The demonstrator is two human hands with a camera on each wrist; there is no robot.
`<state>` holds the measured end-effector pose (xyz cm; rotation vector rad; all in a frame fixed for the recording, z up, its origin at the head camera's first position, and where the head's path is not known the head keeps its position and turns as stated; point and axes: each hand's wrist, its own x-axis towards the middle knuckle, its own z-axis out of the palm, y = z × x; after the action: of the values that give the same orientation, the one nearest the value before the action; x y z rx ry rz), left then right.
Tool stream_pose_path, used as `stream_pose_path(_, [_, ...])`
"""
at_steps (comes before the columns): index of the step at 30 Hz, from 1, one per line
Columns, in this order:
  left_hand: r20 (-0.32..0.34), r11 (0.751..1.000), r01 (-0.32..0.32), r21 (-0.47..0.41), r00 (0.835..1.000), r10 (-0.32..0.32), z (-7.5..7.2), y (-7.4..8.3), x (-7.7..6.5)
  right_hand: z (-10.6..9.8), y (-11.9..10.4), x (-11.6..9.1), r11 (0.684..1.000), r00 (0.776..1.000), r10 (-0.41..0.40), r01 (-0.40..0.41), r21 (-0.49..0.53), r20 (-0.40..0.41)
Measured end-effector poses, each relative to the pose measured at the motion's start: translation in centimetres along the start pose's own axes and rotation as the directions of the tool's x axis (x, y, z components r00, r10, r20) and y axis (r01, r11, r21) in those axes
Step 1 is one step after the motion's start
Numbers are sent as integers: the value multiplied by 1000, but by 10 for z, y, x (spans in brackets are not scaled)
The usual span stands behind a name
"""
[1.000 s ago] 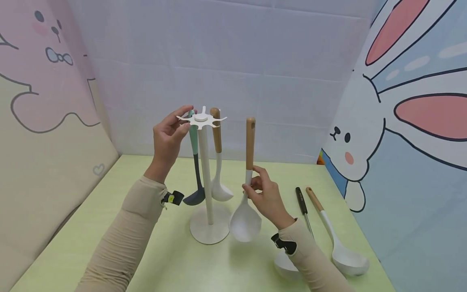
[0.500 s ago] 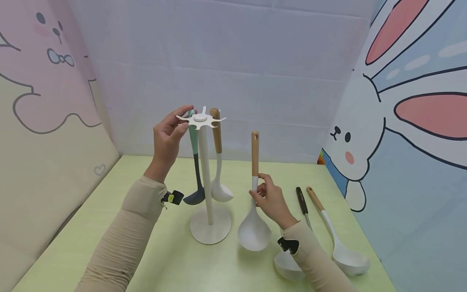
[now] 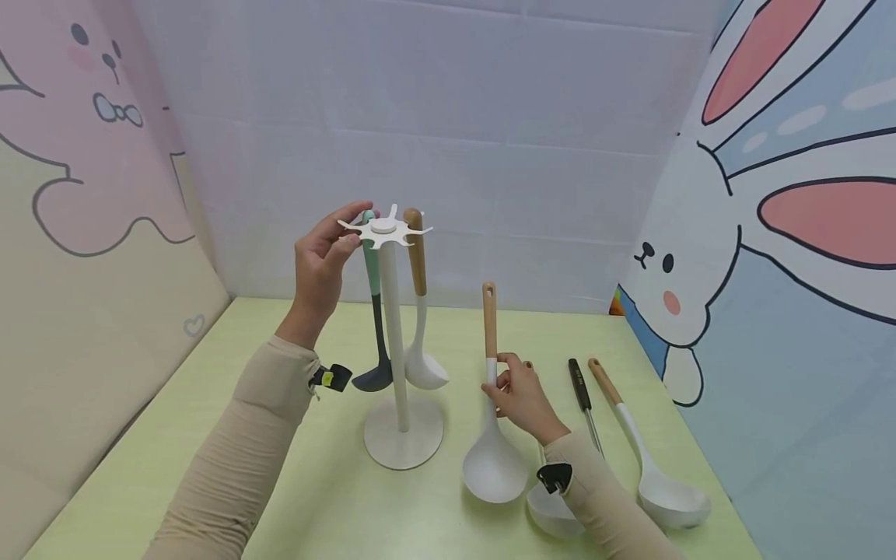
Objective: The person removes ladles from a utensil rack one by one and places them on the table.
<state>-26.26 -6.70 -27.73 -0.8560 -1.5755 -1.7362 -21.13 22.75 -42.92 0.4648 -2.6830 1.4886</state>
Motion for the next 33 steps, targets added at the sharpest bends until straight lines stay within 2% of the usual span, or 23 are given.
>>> stream_pose_path(6, [13,1000,1,3,1000,-1,-1,1,0,3,8,-3,996,994,91,-92,15,62])
stream_pose_path(11, [22,1000,3,14,1000,-3,-1,2,1,5,11,-6,992,987,114,-118,36,116])
stream_pose_path(18, [28,1000,9,24,1000,-10,-2,4,1,9,18,-8,983,975,176,-182,35,135])
stream_pose_path(33, [45,1000,17,14,999,-18,-3,0,2,17,30,-8,966,951,233,-251,68,205])
